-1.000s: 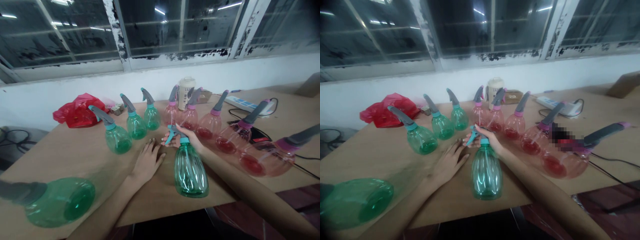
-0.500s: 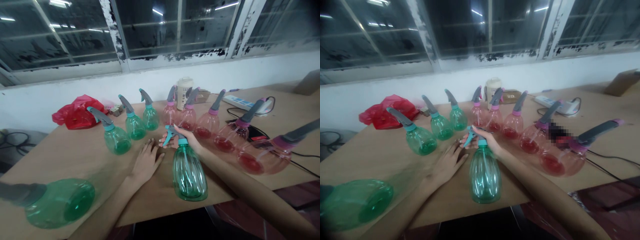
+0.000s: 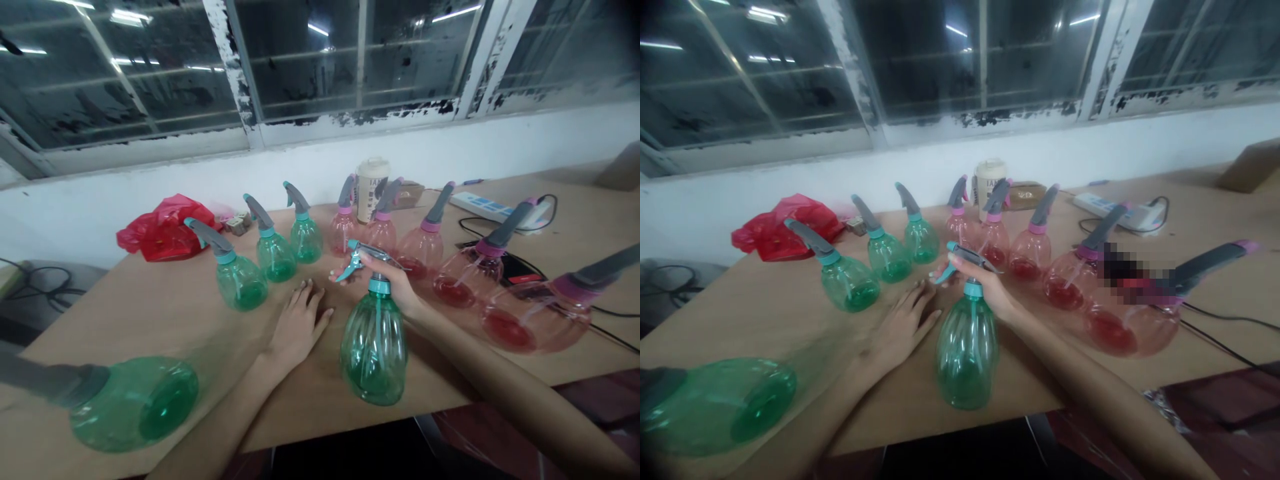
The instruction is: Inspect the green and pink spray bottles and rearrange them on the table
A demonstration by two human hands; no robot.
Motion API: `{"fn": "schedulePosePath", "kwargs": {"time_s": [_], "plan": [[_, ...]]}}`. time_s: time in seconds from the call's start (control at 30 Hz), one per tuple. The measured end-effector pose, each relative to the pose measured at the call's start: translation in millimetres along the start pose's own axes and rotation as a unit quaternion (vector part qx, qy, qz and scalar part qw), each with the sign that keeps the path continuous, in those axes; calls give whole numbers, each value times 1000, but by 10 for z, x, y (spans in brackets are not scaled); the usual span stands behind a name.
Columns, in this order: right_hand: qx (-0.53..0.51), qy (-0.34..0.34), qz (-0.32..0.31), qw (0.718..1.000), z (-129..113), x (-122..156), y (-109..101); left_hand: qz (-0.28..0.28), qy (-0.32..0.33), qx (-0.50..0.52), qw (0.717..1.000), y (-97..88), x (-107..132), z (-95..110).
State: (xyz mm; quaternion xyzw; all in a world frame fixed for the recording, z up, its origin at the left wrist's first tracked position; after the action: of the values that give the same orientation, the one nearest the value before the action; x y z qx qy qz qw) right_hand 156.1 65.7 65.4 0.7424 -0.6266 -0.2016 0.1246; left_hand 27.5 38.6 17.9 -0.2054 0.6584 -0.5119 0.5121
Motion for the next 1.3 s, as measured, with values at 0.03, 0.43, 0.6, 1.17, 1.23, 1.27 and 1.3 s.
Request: {"fn": "schedulePosePath", "kwargs": {"time_s": [0.03, 0.43, 0.6, 1.17, 1.23, 1.27, 1.3], "plan": [[14, -20, -2, 1000, -41, 2, 0, -2, 0, -2, 1000, -8, 7, 4], [183, -107, -75, 974, -534, 177, 632, -18, 34, -10, 999, -288, 504, 224], [149, -107, -122, 975, -369, 204, 1294, -11, 25, 24, 999, -538, 946, 205], [171, -171, -177, 954, 586, -135, 2520, -11, 21, 45, 999, -720, 1555, 177], [169, -166, -175, 956, 603, -167, 2537, -14, 21, 41, 999, -722, 1548, 173], [171, -165, -176, 955, 599, -173, 2542, -14, 20, 39, 999, -725, 1543, 171], [175, -164, -181, 954, 590, -171, 2543, -15, 20, 37, 999, -728, 1537, 170]]}}
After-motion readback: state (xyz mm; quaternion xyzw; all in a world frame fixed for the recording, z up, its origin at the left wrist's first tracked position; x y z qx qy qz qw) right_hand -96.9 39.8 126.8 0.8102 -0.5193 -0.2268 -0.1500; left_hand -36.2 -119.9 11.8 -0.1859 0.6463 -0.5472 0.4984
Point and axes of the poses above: each hand's wrist, its own x-axis away from the middle knuckle, its own y-axis out of the palm, z = x × y, the point moved 8 cm from there along -x, towards the middle knuckle, and after that the axes turned 15 degrees about z, right-handed, at the moved point
